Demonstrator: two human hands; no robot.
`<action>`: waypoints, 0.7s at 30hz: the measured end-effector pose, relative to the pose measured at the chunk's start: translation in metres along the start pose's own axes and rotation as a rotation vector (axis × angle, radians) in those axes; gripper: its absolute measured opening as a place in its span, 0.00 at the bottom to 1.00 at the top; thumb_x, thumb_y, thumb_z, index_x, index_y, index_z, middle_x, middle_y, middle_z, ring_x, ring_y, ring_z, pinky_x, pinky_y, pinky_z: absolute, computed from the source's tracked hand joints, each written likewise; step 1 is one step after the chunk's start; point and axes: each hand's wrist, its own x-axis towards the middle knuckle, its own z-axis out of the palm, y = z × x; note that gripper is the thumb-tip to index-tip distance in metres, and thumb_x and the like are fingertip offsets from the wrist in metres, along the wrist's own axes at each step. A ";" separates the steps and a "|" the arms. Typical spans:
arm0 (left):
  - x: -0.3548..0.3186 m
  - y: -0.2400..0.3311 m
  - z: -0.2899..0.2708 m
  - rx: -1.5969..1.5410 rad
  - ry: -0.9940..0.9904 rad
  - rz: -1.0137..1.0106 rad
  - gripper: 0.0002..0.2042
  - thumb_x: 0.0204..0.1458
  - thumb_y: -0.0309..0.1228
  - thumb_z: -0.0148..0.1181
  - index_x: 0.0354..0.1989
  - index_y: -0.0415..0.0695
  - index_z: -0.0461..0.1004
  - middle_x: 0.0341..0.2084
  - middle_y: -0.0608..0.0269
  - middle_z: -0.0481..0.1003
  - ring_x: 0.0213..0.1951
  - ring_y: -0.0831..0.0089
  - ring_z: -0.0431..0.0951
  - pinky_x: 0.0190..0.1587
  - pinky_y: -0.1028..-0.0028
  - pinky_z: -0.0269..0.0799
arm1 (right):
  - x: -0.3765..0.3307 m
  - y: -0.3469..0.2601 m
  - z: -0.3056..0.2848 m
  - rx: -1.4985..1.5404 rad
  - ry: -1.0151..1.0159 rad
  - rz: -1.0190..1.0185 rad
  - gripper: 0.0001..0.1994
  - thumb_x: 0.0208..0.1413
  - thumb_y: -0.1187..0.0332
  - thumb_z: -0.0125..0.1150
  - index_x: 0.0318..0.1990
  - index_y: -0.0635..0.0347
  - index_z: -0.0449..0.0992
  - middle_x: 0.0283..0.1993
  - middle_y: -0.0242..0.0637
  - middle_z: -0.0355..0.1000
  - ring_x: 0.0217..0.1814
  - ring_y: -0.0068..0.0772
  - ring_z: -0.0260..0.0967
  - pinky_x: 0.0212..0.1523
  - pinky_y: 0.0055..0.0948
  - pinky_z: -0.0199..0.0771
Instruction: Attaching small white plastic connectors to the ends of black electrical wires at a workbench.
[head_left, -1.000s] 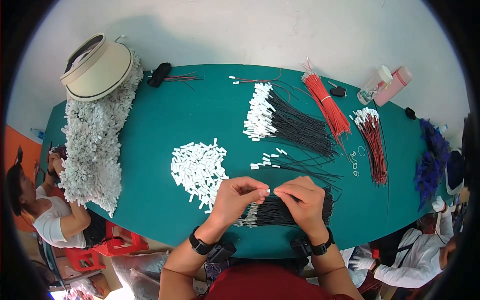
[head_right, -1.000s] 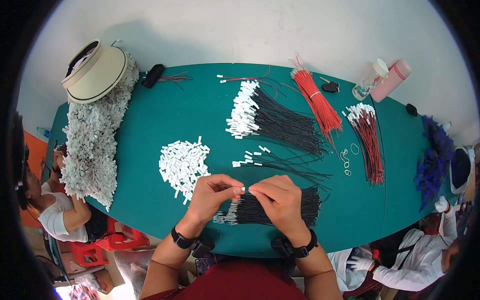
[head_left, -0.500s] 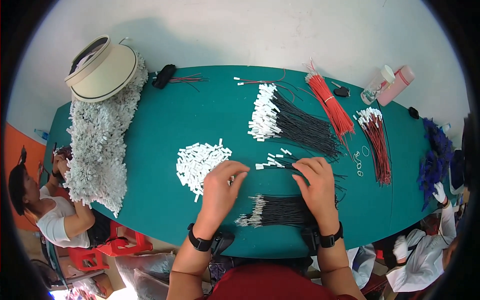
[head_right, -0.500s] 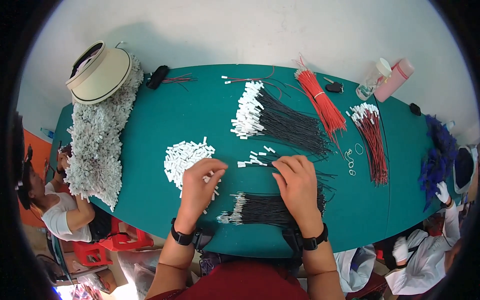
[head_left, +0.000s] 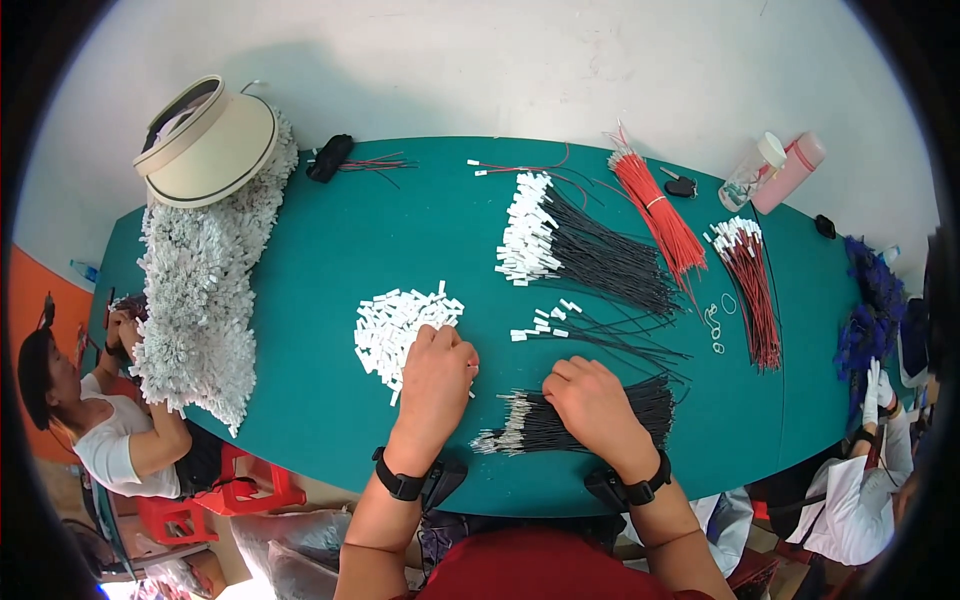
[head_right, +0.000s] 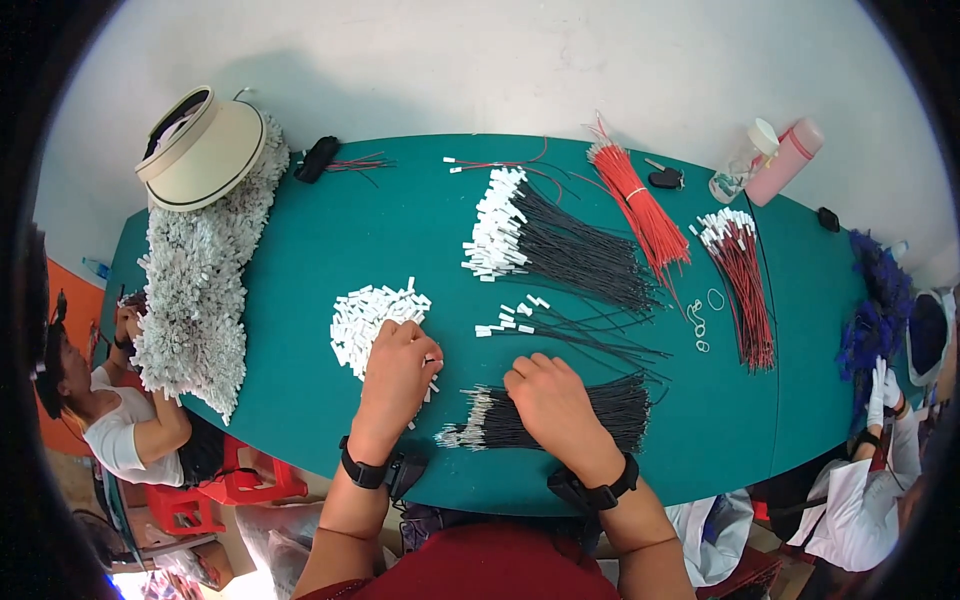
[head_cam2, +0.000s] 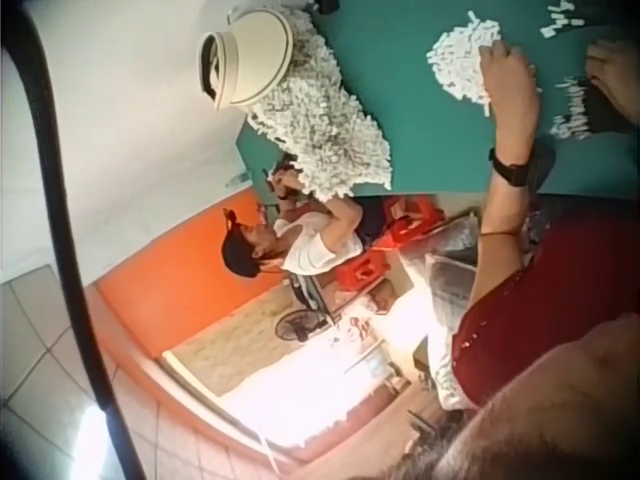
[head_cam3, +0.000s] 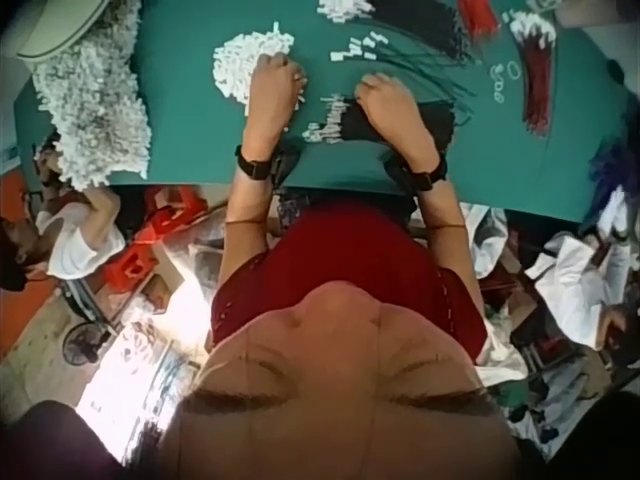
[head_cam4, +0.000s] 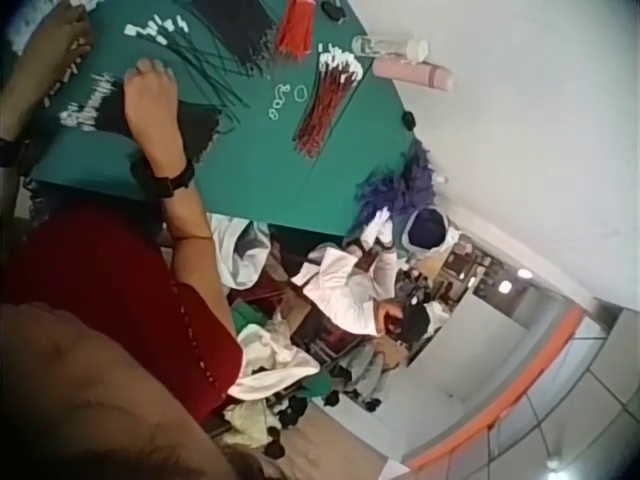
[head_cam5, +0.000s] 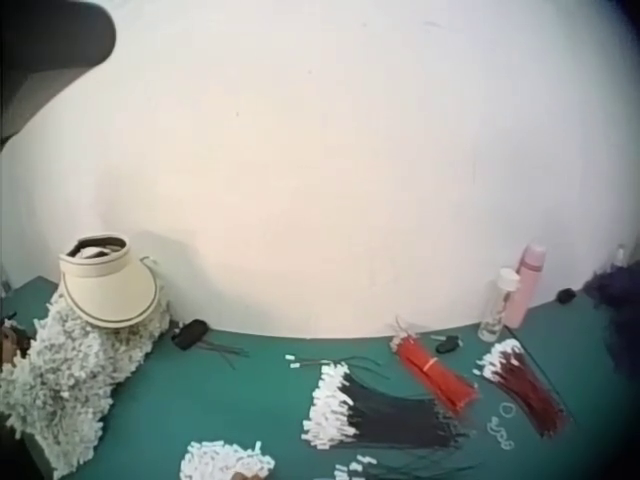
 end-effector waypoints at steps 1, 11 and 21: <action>0.000 0.000 0.000 0.000 0.002 0.002 0.07 0.43 0.22 0.71 0.31 0.41 0.81 0.31 0.62 0.77 0.40 0.59 0.72 0.45 0.63 0.71 | 0.000 0.000 0.000 -0.002 0.002 -0.001 0.04 0.51 0.71 0.65 0.31 0.60 0.78 0.33 0.37 0.72 0.38 0.41 0.70 0.43 0.37 0.72; 0.006 0.012 -0.006 -0.845 -0.115 -0.205 0.07 0.55 0.20 0.65 0.41 0.39 0.82 0.35 0.61 0.81 0.34 0.73 0.80 0.36 0.73 0.76 | -0.005 0.002 -0.016 0.647 0.105 0.134 0.04 0.55 0.76 0.65 0.36 0.65 0.77 0.32 0.37 0.74 0.29 0.34 0.69 0.31 0.29 0.69; 0.003 0.018 0.003 -1.515 -0.193 -0.420 0.05 0.60 0.22 0.64 0.41 0.32 0.80 0.33 0.53 0.82 0.34 0.68 0.85 0.38 0.75 0.82 | -0.005 -0.007 -0.031 0.608 0.381 0.164 0.06 0.47 0.77 0.74 0.33 0.63 0.83 0.23 0.32 0.72 0.21 0.26 0.63 0.25 0.24 0.61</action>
